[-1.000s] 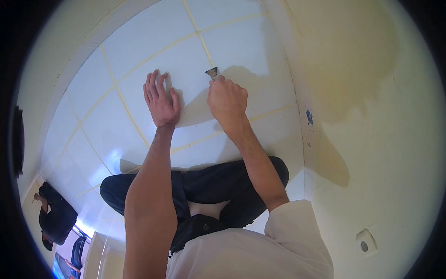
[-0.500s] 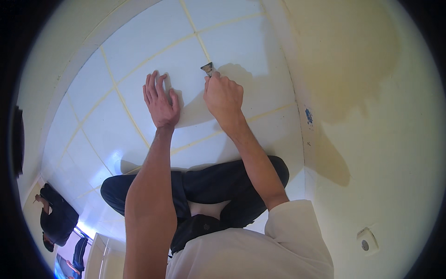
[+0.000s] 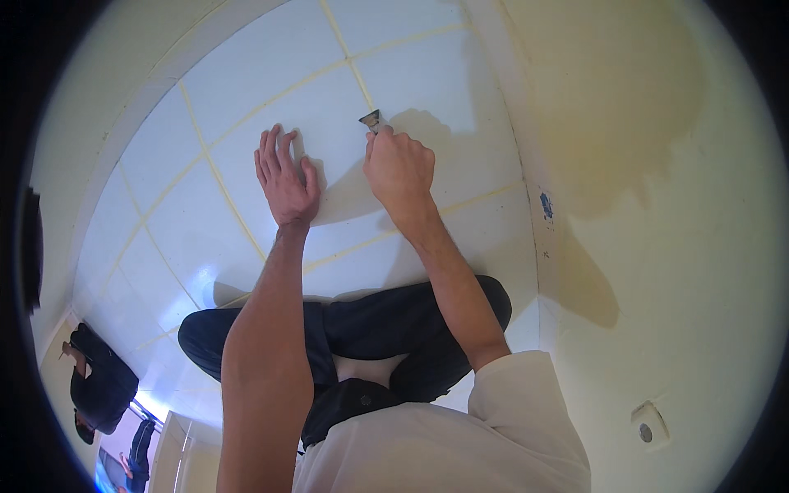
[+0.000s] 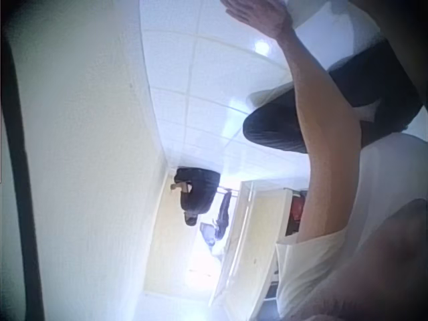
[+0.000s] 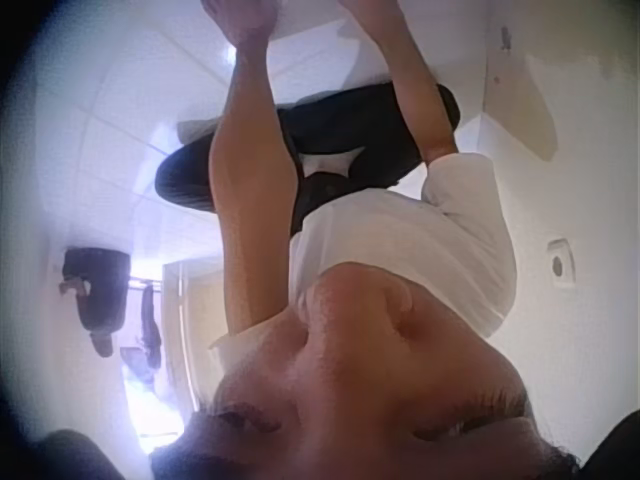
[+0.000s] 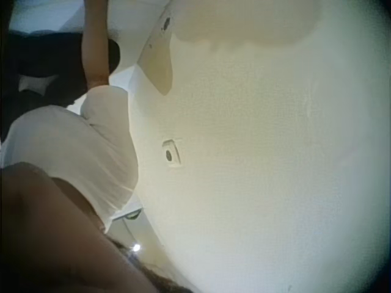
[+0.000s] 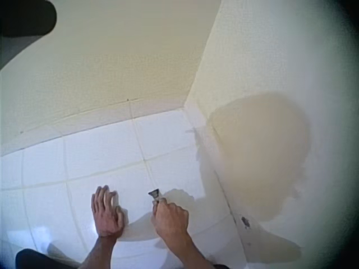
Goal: The person scrapes the grout lines between tiles on the floor using a handheld scraper.
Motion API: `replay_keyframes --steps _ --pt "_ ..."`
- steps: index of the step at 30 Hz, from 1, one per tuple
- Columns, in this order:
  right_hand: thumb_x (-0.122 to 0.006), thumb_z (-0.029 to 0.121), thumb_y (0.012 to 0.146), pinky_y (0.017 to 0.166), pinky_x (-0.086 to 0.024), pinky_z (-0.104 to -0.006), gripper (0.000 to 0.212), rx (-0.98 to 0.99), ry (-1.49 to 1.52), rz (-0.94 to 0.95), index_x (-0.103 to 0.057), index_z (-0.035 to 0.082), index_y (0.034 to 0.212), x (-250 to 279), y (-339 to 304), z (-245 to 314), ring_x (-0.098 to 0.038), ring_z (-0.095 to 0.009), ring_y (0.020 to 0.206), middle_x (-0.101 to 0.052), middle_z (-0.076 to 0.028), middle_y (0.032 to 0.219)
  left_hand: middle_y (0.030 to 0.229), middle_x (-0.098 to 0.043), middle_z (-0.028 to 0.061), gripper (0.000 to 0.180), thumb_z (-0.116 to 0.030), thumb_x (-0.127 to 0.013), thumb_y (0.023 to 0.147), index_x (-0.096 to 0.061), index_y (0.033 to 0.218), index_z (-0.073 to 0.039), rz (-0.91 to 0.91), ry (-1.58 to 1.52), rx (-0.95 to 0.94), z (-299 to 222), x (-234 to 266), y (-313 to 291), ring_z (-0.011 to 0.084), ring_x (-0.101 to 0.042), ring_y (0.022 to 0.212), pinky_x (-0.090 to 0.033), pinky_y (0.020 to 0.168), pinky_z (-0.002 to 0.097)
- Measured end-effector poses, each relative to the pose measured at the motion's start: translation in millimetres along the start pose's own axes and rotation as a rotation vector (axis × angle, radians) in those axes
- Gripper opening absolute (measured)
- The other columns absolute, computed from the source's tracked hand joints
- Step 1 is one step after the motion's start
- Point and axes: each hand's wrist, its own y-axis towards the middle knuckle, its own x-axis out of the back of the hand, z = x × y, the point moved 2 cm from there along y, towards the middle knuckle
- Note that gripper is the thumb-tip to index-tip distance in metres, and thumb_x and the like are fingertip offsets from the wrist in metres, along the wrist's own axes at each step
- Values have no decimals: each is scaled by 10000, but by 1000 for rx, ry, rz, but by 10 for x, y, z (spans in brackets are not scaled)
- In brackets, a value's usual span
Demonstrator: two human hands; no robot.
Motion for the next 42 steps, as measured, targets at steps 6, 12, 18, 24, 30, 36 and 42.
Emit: replay_keyframes --steps 6,12,18,24,30,36,42 --pt "-571 266 1055 687 -552 -508 329 -10 -3 47 -696 18 878 29 12 11 -732 -380 741 -720 -189 763 1614 -398 129 494 -184 -518 981 -486 1466 -97 -2 -5 0 4 20 3 327 -293 1563 -190 1288 544" --pt "-559 278 1062 694 -553 -515 347 -8 -2 49 -706 16 888 19 14 14 -734 -388 761 -724 -196 777 1616 -396 127 497 -181 -523 979 -481 1469 -108 -1 -12 5 4 6 -1 324 -293 1563 -186 1289 545" --pt "-552 287 1065 696 -557 -512 361 -40 19 50 -707 16 882 6 46 28 -734 -391 768 -727 -196 788 1613 -402 125 498 -182 -524 979 -480 1470 -110 -6 -17 0 -9 1 -7 326 -295 1560 -183 1290 546" --pt "-548 286 1067 702 -561 -510 373 -37 12 50 -713 9 878 34 30 27 -732 -396 762 -721 -198 781 1608 -406 131 501 -182 -524 980 -479 1472 -108 -3 -9 -2 8 -7 -3 331 -296 1559 -184 1289 548" --pt "-540 296 1072 712 -557 -518 380 -22 8 32 -718 16 885 41 45 17 -728 -401 769 -720 -204 789 1613 -399 131 494 -182 -523 979 -482 1465 -108 3 -15 4 -1 -8 -4 331 -290 1562 -186 1289 548" --pt "-539 291 1071 721 -552 -528 376 -60 58 75 -716 15 887 27 95 23 -727 -402 789 -722 -207 806 1615 -396 132 492 -180 -523 978 -483 1462 -109 2 -8 7 10 16 -6 330 -288 1563 -186 1289 549" --pt "-541 284 1069 720 -553 -526 369 -39 25 49 -716 12 890 63 56 10 -726 -403 784 -722 -205 804 1613 -398 133 494 -186 -520 980 -482 1465 -104 -4 -16 0 3 18 4 330 -293 1560 -190 1288 548"
